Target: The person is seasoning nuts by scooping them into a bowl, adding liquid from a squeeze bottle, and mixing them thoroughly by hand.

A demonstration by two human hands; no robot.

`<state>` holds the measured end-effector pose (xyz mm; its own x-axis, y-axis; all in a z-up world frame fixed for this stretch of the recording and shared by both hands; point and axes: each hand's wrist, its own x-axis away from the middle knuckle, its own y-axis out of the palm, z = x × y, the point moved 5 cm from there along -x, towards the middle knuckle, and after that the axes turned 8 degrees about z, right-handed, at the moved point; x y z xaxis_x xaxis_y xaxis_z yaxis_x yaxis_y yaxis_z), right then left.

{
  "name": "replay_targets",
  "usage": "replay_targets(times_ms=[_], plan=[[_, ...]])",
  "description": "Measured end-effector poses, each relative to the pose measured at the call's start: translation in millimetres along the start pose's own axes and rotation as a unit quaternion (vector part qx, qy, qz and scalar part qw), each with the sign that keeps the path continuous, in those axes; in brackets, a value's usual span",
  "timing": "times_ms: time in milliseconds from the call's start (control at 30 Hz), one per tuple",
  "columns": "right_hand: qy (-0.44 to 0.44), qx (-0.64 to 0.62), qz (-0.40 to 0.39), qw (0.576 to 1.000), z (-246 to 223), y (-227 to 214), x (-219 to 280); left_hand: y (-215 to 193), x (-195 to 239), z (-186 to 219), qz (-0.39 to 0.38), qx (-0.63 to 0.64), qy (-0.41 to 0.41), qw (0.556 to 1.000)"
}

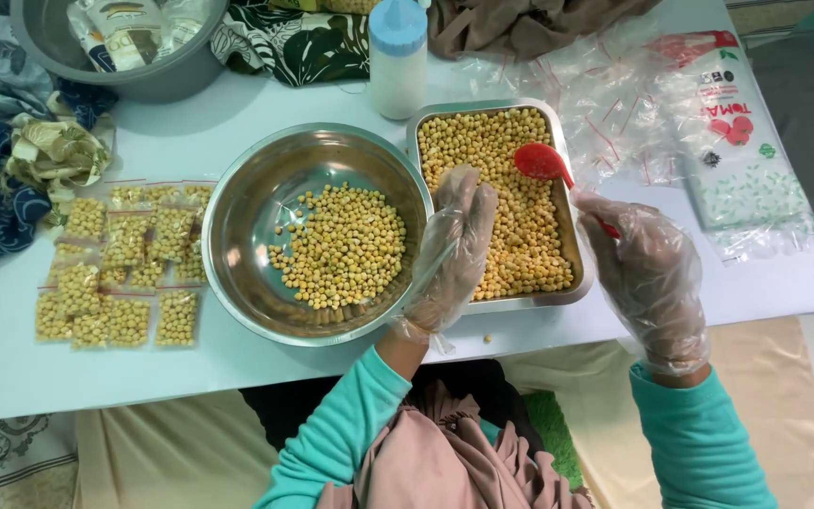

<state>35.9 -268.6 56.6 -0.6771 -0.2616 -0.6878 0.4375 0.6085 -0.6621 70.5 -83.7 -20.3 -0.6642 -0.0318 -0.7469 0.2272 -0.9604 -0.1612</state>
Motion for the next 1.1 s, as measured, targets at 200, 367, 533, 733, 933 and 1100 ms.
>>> replay_targets(times_ms=[200,367,533,733,933,1100], plan=[[0.094,0.064,0.034,0.993,1,18,29,14,2,-4,-0.063,-0.484,0.144,0.861],[0.272,-0.128,0.038,0.953,-25,18,20,7,5,-14,-0.047,-0.203,-0.062,0.976],[0.376,-0.224,0.075,0.896,2,32,26,9,11,-20,-0.035,0.030,-0.212,0.976],[0.510,-0.325,0.173,0.777,35,38,37,7,-6,3,0.074,0.186,-0.322,0.925],[0.487,-0.345,0.167,0.785,45,16,22,32,11,-30,0.232,0.357,-0.420,0.801],[0.477,-0.394,0.168,0.768,38,8,6,73,36,-78,0.258,0.534,-0.518,0.617]])
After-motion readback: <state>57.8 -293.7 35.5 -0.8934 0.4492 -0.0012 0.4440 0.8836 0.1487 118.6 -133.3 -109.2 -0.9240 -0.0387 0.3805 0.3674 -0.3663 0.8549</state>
